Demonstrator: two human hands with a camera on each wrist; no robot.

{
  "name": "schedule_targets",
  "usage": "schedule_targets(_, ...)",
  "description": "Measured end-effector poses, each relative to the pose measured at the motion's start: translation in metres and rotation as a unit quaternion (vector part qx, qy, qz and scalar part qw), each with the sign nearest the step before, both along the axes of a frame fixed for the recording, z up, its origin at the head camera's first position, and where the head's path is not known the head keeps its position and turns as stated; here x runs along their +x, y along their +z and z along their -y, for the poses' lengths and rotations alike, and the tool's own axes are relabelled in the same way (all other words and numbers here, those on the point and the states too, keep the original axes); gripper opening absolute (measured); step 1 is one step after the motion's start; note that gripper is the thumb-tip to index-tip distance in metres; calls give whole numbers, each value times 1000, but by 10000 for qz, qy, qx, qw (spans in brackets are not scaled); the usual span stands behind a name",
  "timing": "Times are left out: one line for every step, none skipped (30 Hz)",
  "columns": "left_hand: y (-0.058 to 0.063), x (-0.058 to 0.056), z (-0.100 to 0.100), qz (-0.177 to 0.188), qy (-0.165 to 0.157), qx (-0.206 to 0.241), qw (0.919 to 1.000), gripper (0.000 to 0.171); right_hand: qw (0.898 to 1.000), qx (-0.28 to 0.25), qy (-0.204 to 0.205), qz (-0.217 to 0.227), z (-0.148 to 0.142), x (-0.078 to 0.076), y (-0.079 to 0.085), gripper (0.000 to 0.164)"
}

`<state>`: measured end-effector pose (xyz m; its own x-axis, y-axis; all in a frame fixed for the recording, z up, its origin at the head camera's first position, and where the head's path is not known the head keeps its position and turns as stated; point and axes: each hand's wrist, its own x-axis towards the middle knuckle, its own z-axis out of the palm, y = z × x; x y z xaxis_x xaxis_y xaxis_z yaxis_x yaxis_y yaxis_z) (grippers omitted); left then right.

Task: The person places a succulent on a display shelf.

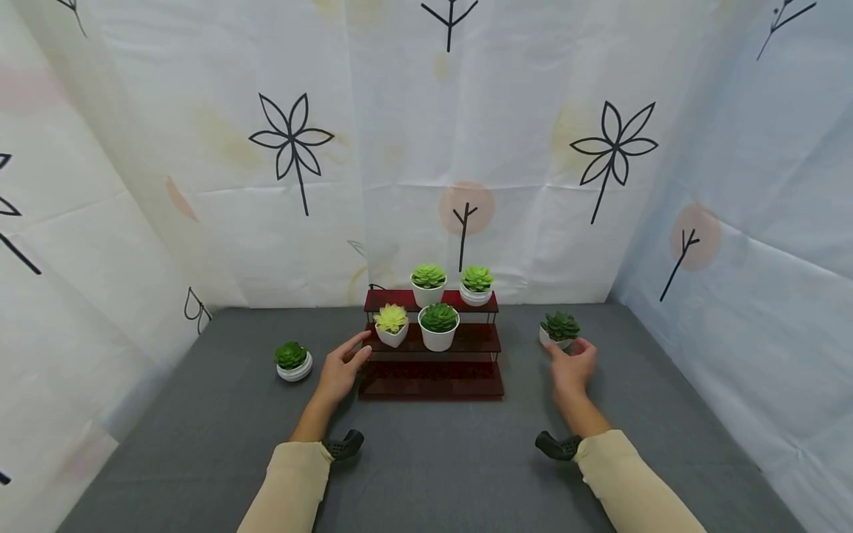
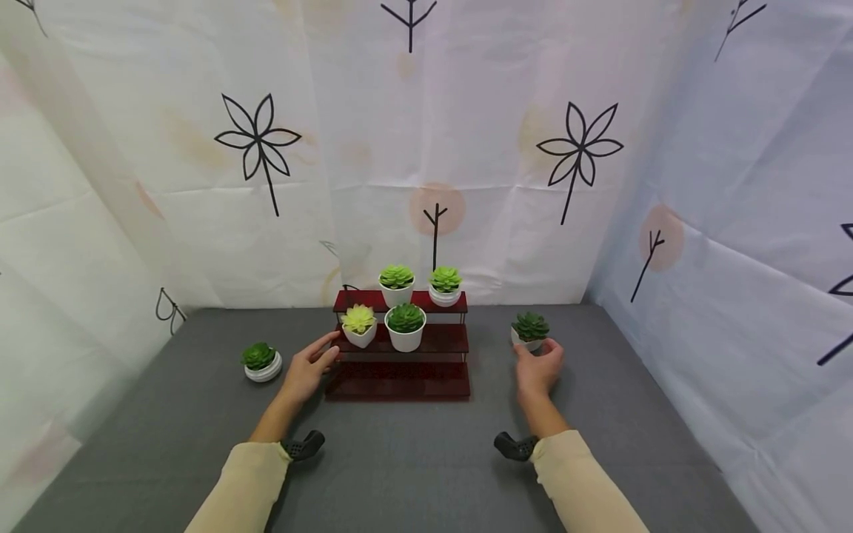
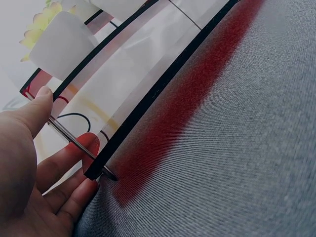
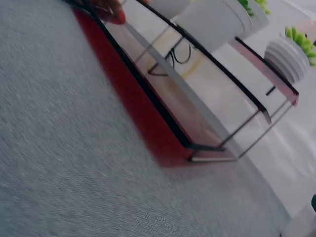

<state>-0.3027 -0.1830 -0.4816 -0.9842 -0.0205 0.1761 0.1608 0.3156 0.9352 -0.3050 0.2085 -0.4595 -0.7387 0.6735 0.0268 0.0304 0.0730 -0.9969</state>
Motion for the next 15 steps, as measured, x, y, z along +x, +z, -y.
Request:
schedule_targets(0,0,0,-12,-12,-21,10000,38,10000,21,-30,9,-1,-1,0,61)
schedule_targets(0,0,0,-16,-14,-25,10000,39,10000,10,-48,38,-1,-1,0,61)
schedule_targets(0,0,0,-17,-15,-28,10000,38,9999,13,-79,73,-1,-2,0,61)
schedule_targets(0,0,0,-1,-6,-29,10000,38,9999,17,-104,112,-1,-3,0,60)
schedule_targets(1,1,0,-3,-29,-43,10000,38,9998,36,-124,128,-1,-4,0,61)
schedule_targets(1,1,0,2,-31,-44,10000,38,9998,16,-112,180,-2,-6,0,60)
schedule_targets(1,1,0,2,-44,-42,10000,37,9998,-3,-86,204,-2,-7,-1,60)
schedule_targets(1,1,0,-7,-59,-43,10000,38,9998,-28,-58,212,-3,-8,-1,60)
schedule_targets(1,1,0,-7,-67,-33,10000,38,9998,-27,-35,198,-4,-10,-3,60)
schedule_targets(1,1,0,-10,-76,-21,10000,38,9998,-54,7,167,-6,-12,-4,60)
schedule_targets(1,1,0,-19,-82,-25,10000,37,9999,-78,52,143,-7,-14,-6,61)
schedule_targets(1,0,0,-27,-81,-32,10000,38,9998,-125,93,141,-9,-16,-7,61)
schedule_targets(1,0,0,-29,-78,-31,10000,38,9998,-112,127,122,-10,-17,-8,61)
schedule_targets(1,0,0,-27,-70,-39,10000,37,9998,-92,156,128,-11,-19,-9,62)
schedule_targets(1,0,0,-2,-48,-36,10000,37,9997,-72,180,166,-12,-20,-9,61)
